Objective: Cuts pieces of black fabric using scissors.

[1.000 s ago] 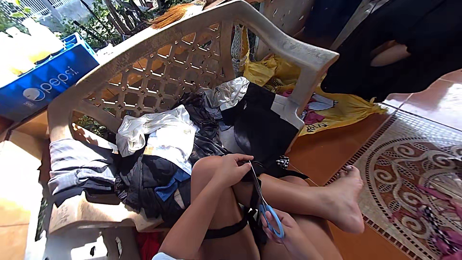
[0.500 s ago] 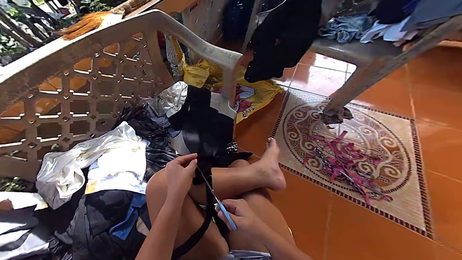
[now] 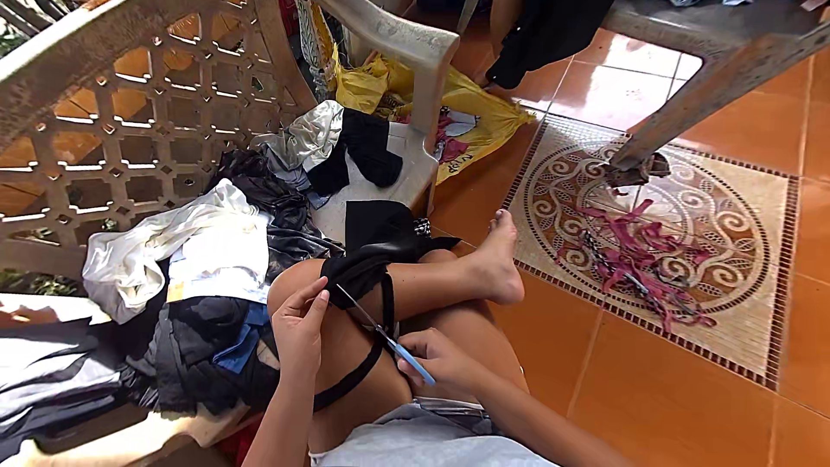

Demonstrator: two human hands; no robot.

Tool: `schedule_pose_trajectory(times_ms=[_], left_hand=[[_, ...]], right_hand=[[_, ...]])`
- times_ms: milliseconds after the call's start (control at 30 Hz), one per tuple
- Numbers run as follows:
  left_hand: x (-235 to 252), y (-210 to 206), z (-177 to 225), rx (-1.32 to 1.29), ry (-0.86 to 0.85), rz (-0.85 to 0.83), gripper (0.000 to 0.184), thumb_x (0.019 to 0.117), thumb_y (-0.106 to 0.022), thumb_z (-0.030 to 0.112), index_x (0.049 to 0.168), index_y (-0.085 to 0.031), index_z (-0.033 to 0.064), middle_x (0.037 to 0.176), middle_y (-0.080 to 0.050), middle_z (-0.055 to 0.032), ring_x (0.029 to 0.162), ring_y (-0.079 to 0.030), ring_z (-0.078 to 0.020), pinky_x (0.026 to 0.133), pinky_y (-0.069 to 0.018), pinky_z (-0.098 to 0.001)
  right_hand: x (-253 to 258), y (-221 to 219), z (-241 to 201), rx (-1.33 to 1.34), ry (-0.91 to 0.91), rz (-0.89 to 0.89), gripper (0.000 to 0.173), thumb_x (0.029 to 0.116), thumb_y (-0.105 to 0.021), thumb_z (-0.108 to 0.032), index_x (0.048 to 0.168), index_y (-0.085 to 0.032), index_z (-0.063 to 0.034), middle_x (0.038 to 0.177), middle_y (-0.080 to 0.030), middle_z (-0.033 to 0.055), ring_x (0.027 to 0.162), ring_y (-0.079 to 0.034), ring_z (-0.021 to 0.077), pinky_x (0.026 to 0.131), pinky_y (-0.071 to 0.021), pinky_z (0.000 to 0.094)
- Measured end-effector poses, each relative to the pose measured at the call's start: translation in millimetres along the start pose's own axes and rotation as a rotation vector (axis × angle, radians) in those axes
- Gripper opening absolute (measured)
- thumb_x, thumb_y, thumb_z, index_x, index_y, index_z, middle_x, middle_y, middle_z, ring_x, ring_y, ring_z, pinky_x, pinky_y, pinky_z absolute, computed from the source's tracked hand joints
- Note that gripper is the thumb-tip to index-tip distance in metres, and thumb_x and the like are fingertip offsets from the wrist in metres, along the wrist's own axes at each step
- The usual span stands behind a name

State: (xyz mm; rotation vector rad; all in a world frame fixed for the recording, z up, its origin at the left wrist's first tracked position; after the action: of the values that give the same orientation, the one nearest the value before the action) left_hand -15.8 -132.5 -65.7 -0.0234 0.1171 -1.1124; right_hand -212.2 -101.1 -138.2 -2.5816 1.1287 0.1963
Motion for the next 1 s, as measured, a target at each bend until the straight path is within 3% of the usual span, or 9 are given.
schedule_pose_trajectory(times_ms=[167, 367, 467, 567, 667, 1000], left_hand=[[-4.2, -11.2, 1.6, -0.001, -0.127, -0.075, 0.036, 0.0811, -0.066, -0.013, 0.117, -0.064, -0.0133, 0.109, -0.073, -0.0041, 0.089, -0.071, -0.0041, 0.083, -0.0601, -0.0214], [-6.9, -19.3, -0.5, 0.077, -0.208, -0.1, 0.041, 0.0794, -0.068, -0.012, 0.12, -0.061, -0.0173, 0.113, -0.069, -0.0099, 0.088, -0.069, -0.0036, 0.081, -0.0598, -0.0199], [-9.9, -22.2, 1.7, 0.116, -0.21, -0.142, 0.046, 0.0788, -0.069, -0.012, 0.123, -0.059, -0.0185, 0.118, -0.065, -0.0131, 0.092, -0.069, -0.0044, 0.082, -0.0599, -0.0197], [-13.3, -22.2, 1.0, 0.154, -0.206, -0.168, 0.05, 0.0787, -0.071, -0.01, 0.127, -0.058, -0.0184, 0.122, -0.062, -0.016, 0.091, -0.069, -0.005, 0.08, -0.0605, -0.0195], [-15.5, -21.0, -0.2, 0.176, -0.241, -0.2, 0.053, 0.0796, -0.074, -0.007, 0.129, -0.058, -0.0167, 0.124, -0.06, -0.0163, 0.087, -0.069, -0.0042, 0.077, -0.061, -0.0192], [-19.8, -19.3, 1.7, 0.303, -0.352, -0.23, 0.052, 0.0816, -0.077, 0.0, 0.128, -0.061, -0.015, 0.126, -0.061, -0.0214, 0.088, -0.068, -0.0024, 0.076, -0.0585, -0.0166]], right_hand=[[2.1, 0.5, -4.1, -0.25, 0.083, 0.1, 0.035, 0.095, -0.065, -0.034, 0.086, -0.065, -0.0004, 0.066, -0.054, -0.0045, 0.059, -0.047, -0.0048, 0.056, -0.0373, 0.0146], [0.2, 4.9, -5.7, -0.32, 0.09, 0.133, 0.035, 0.0944, -0.065, -0.035, 0.088, -0.066, -0.0007, 0.067, -0.055, -0.0041, 0.06, -0.046, -0.0052, 0.055, -0.0367, 0.0138], [-0.7, 4.8, -3.0, -0.22, 0.081, 0.089, 0.034, 0.0948, -0.064, -0.036, 0.085, -0.064, -0.004, 0.066, -0.052, -0.0094, 0.059, -0.047, -0.0084, 0.055, -0.0378, 0.0107], [-1.2, 2.2, 4.8, 0.018, 0.048, -0.015, 0.042, 0.091, -0.066, -0.057, 0.083, -0.062, -0.0158, 0.066, -0.055, -0.0175, 0.058, -0.052, -0.0091, 0.054, -0.0423, 0.0104], [0.4, -3.5, 5.2, 0.202, 0.059, -0.128, 0.047, 0.0875, -0.065, -0.067, 0.083, -0.063, -0.0204, 0.068, -0.059, -0.0179, 0.059, -0.055, -0.0075, 0.055, -0.0444, 0.0108], [9.9, -12.7, 1.2, 0.308, 0.148, -0.231, 0.048, 0.0926, -0.058, -0.067, 0.087, -0.063, -0.0192, 0.076, -0.061, -0.0149, 0.062, -0.056, -0.007, 0.056, -0.0451, 0.0102]])
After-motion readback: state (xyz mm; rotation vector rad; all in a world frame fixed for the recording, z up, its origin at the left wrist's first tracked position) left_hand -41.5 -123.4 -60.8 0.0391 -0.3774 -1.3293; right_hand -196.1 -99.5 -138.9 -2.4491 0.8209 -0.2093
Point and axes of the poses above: each hand's wrist, its own x-axis towards the middle knuckle, its own y-axis out of the back of the hand, z = x × y, the point moved 8 cm from there along x, towards the middle knuckle
